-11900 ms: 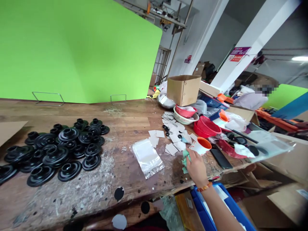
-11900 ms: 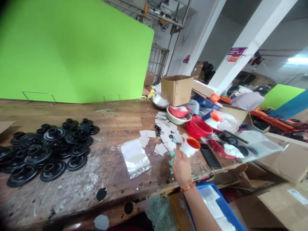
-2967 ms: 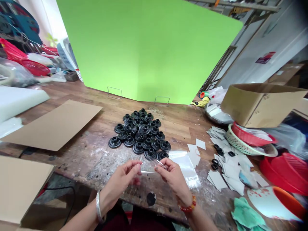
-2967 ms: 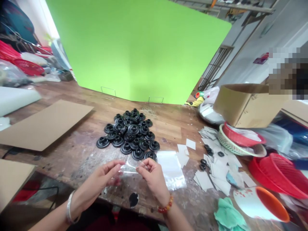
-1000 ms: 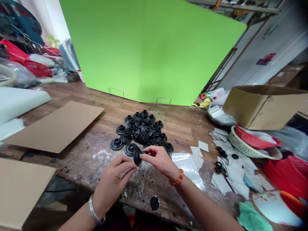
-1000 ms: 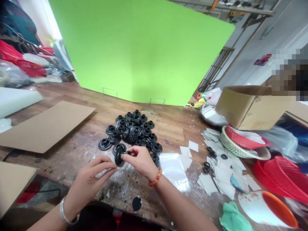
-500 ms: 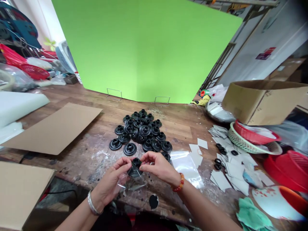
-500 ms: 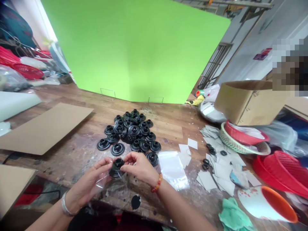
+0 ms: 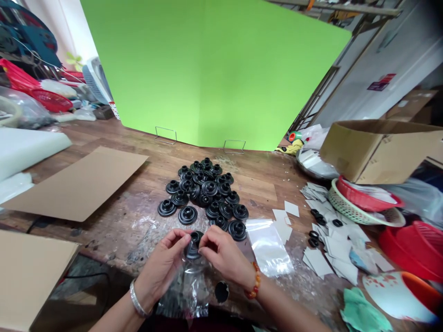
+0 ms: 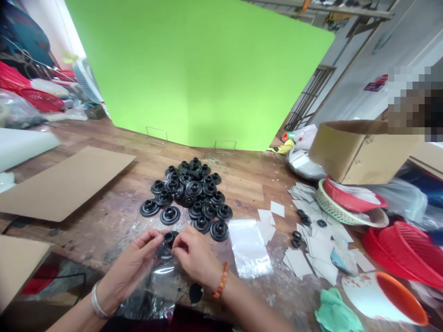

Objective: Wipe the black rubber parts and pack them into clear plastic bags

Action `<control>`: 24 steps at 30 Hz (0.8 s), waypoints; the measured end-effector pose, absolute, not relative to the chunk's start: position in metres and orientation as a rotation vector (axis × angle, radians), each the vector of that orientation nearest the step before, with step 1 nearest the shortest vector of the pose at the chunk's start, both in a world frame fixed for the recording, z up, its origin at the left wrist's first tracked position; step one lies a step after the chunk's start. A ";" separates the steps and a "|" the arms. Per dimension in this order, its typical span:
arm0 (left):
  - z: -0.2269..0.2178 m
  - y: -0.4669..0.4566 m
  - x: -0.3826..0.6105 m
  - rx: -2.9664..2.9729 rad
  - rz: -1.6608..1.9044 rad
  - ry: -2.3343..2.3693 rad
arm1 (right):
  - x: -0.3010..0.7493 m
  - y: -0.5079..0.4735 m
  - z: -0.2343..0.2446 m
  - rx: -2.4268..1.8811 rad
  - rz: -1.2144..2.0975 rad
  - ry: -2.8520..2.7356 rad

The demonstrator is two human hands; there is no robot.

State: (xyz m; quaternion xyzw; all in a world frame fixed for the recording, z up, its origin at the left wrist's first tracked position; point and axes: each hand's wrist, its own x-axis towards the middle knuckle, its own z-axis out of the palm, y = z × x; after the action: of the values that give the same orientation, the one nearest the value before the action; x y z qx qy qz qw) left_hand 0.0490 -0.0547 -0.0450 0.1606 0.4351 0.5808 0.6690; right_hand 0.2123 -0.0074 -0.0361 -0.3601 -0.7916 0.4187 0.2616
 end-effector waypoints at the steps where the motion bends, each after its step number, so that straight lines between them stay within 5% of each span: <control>1: -0.045 -0.055 0.049 0.358 1.302 0.977 | 0.212 -0.009 -0.038 -0.962 1.107 -2.147; 24: -0.037 -0.065 0.060 0.611 1.248 1.211 | 0.206 -0.014 -0.052 -1.196 1.181 -1.738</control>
State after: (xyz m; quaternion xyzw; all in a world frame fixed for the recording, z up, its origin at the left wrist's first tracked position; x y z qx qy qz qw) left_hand 0.0601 -0.0652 -0.0370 0.2640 0.5234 0.5392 0.6046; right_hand 0.2063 -0.0138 -0.0523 -0.4627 -0.6722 0.4569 0.3540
